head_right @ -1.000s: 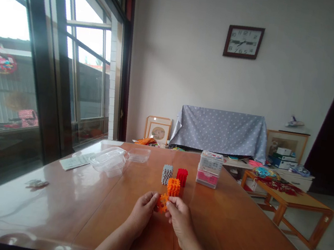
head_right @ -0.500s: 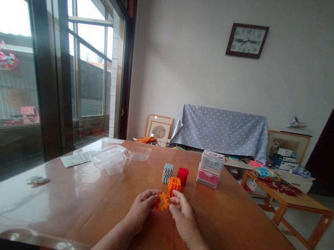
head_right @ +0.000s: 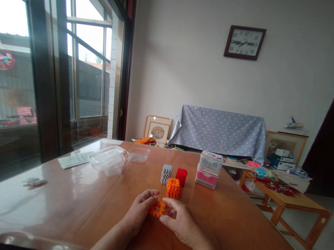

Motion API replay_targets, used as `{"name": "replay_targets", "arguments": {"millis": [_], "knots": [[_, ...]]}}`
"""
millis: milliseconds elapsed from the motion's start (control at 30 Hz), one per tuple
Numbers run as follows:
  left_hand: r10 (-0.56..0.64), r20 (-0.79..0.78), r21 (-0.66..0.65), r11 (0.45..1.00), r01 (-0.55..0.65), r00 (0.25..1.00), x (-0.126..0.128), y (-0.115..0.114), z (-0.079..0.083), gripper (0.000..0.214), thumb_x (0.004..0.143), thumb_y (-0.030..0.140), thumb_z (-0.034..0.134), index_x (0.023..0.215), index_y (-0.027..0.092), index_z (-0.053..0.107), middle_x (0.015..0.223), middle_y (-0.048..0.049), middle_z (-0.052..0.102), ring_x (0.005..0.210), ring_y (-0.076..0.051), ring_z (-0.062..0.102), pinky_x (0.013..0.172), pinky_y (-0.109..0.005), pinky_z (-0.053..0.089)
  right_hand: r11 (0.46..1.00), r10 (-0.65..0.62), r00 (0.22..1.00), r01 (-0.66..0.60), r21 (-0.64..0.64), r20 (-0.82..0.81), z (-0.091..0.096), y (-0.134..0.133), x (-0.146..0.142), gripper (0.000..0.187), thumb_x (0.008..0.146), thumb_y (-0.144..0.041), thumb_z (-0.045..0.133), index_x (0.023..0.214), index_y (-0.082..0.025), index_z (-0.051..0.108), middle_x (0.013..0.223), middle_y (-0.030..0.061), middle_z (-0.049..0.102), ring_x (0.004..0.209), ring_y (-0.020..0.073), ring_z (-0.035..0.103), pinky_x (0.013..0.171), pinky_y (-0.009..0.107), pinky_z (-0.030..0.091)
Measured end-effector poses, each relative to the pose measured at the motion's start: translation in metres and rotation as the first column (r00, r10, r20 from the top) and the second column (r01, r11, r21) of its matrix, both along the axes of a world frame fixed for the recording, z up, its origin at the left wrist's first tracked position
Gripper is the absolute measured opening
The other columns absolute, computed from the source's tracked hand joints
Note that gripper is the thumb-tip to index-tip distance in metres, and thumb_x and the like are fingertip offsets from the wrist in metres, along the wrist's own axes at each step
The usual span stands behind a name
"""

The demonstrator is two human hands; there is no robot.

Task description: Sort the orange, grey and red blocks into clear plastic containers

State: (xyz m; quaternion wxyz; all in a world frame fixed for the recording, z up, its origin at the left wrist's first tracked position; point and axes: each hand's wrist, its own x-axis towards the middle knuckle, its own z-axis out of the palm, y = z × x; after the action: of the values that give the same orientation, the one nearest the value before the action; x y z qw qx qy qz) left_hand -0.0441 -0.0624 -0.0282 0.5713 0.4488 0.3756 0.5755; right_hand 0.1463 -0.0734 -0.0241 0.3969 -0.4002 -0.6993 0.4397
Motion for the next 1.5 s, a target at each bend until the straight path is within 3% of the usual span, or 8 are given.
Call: {"name": "replay_targets", "arguments": {"millis": [167,367,700,933,1033,1200,1367,1500], "knots": [[0.077,-0.034,0.033,0.997,-0.076,0.996,0.003,0.002,0.0,0.054,0.08,0.066,0.069,0.101,0.017,0.066,0.089,-0.0059,0.071,0.079,-0.019,0.064,0.075,-0.029,0.047,0.989,-0.125,0.992,0.125,0.085,-0.005,0.009,0.023,0.015,0.057,0.08,-0.035,0.076,0.135,-0.023,0.065,0.124,0.0092,0.071,0.108,0.0261,0.066,0.101,0.044,0.051],[0.104,-0.114,0.031,0.994,-0.101,0.988,0.004,0.004,-0.008,0.059,0.085,0.071,0.059,0.107,0.017,0.063,0.098,-0.0126,0.074,0.086,-0.022,0.066,0.081,-0.034,0.048,0.914,-0.367,0.928,0.372,0.16,-0.06,0.026,0.066,0.035,0.06,0.077,-0.04,0.073,0.132,-0.018,0.066,0.112,0.0097,0.071,0.1,0.0237,0.066,0.093,0.039,0.053],[0.091,-0.141,0.035,0.996,-0.087,0.986,0.005,0.013,-0.017,0.057,0.083,0.072,0.061,0.101,0.018,0.063,0.095,-0.0112,0.072,0.083,-0.022,0.064,0.079,-0.032,0.047,0.945,-0.309,0.95,0.302,0.122,0.043,0.024,0.096,0.04,0.058,0.074,-0.036,0.072,0.129,-0.018,0.07,0.12,0.0096,0.069,0.101,0.0229,0.064,0.095,0.037,0.05],[0.088,-0.183,0.019,0.996,-0.086,0.979,0.005,0.011,-0.014,0.056,0.086,0.073,0.056,0.099,0.018,0.061,0.097,-0.0093,0.071,0.086,-0.021,0.063,0.08,-0.03,0.046,0.927,-0.368,0.924,0.373,0.033,-0.103,0.021,0.089,0.044,0.061,0.067,-0.037,0.077,0.126,-0.021,0.072,0.115,0.0074,0.072,0.102,0.0237,0.066,0.091,0.034,0.051],[0.1,-0.194,0.018,0.995,-0.098,0.976,0.007,0.01,-0.013,0.054,0.086,0.071,0.058,0.096,0.019,0.06,0.096,-0.0085,0.071,0.085,-0.02,0.062,0.08,-0.03,0.046,0.863,-0.49,0.84,0.505,0.005,-0.233,0.012,0.092,0.043,0.05,0.068,-0.043,0.076,0.112,-0.02,0.076,0.101,0.0076,0.076,0.099,0.0264,0.069,0.088,0.035,0.054],[0.116,-0.118,0.017,0.993,-0.115,0.986,0.007,0.012,-0.015,0.049,0.085,0.067,0.061,0.093,0.018,0.057,0.09,-0.0078,0.069,0.079,-0.018,0.061,0.075,-0.028,0.045,0.678,-0.722,0.599,0.712,-0.183,-0.345,-0.018,0.114,0.039,0.047,0.064,-0.057,0.074,0.088,-0.016,0.074,0.076,0.007,0.075,0.084,0.0281,0.072,0.078,0.037,0.057],[0.116,-0.034,-0.054,0.992,-0.118,0.993,-0.001,0.026,-0.025,0.04,0.081,0.054,0.069,0.091,0.018,0.053,0.08,-0.0035,0.065,0.068,-0.013,0.057,0.062,-0.024,0.038,0.674,-0.725,0.602,0.719,-0.169,-0.334,-0.041,0.128,0.037,0.05,0.064,-0.064,0.071,0.084,-0.018,0.072,0.072,0.007,0.075,0.083,0.0299,0.072,0.079,0.04,0.057],[0.202,-0.138,0.0,0.979,-0.204,0.97,-0.016,0.052,-0.03,0.029,0.082,0.043,0.068,0.086,0.018,0.054,0.075,-0.0023,0.063,0.064,-0.013,0.056,0.06,-0.023,0.039,0.698,-0.708,0.652,0.705,-0.129,-0.27,-0.051,0.131,0.036,0.05,0.066,-0.068,0.067,0.084,-0.021,0.073,0.077,0.0086,0.077,0.083,0.0326,0.073,0.079,0.042,0.057]]}}
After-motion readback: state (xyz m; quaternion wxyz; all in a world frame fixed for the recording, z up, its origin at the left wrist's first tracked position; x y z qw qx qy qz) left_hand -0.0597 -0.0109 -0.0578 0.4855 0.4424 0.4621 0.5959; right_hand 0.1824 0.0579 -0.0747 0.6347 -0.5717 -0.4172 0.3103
